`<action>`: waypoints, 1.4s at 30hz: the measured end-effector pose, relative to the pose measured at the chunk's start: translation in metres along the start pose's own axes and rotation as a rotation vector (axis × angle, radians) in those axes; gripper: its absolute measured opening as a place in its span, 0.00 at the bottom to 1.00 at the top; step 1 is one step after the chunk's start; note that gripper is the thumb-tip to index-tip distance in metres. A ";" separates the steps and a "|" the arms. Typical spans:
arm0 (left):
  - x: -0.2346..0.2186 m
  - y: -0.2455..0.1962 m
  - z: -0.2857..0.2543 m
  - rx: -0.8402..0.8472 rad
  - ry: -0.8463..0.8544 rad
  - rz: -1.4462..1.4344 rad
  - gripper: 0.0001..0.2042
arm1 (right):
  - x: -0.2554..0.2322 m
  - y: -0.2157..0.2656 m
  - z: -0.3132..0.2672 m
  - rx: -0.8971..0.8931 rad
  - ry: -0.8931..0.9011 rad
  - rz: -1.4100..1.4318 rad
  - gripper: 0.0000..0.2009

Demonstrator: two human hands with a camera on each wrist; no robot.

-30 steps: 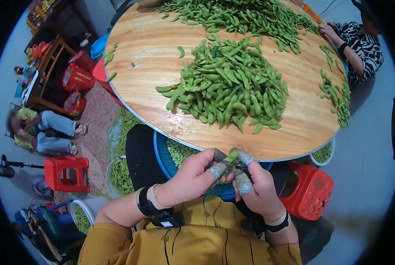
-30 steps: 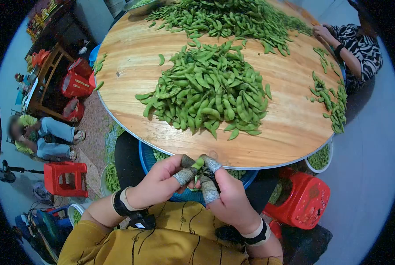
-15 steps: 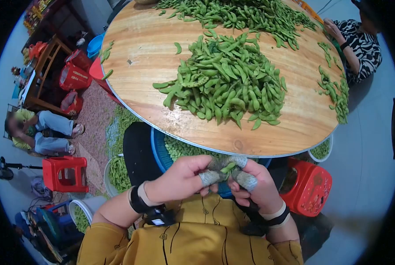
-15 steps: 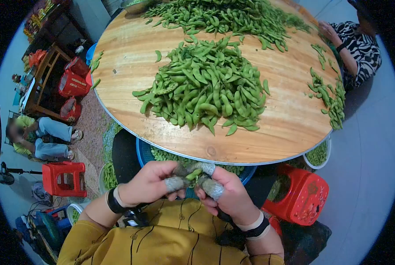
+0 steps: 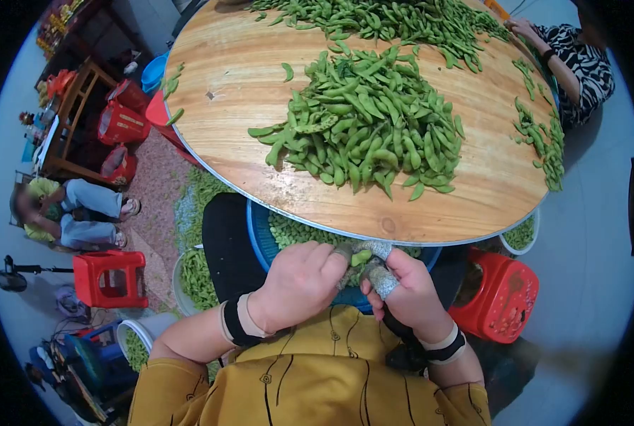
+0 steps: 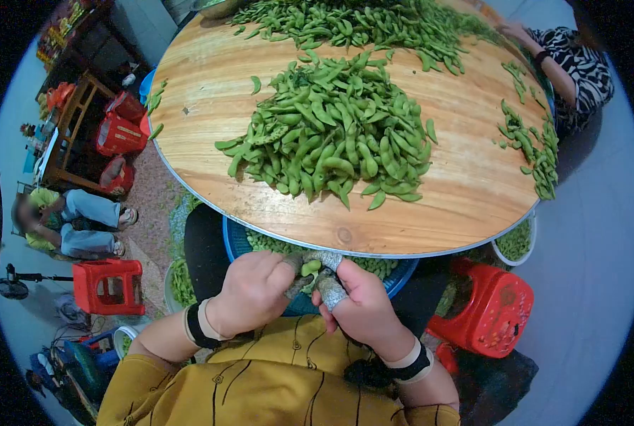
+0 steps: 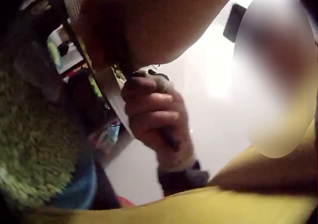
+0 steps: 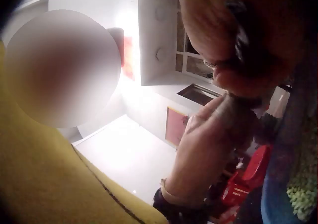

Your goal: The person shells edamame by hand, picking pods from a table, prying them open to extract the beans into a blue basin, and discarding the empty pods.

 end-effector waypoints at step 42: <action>0.044 0.041 -0.065 -0.840 0.428 -0.797 0.08 | -0.002 0.008 0.000 -0.683 -0.281 -0.999 0.13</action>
Point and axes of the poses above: each hand's wrist, its own z-axis towards the middle knuckle, its own x-axis out of the palm, y = z × x, the point moved 8 cm from there along z, towards the middle knuckle, and after that the axes turned 8 degrees about -y, right-handed, at the moved point
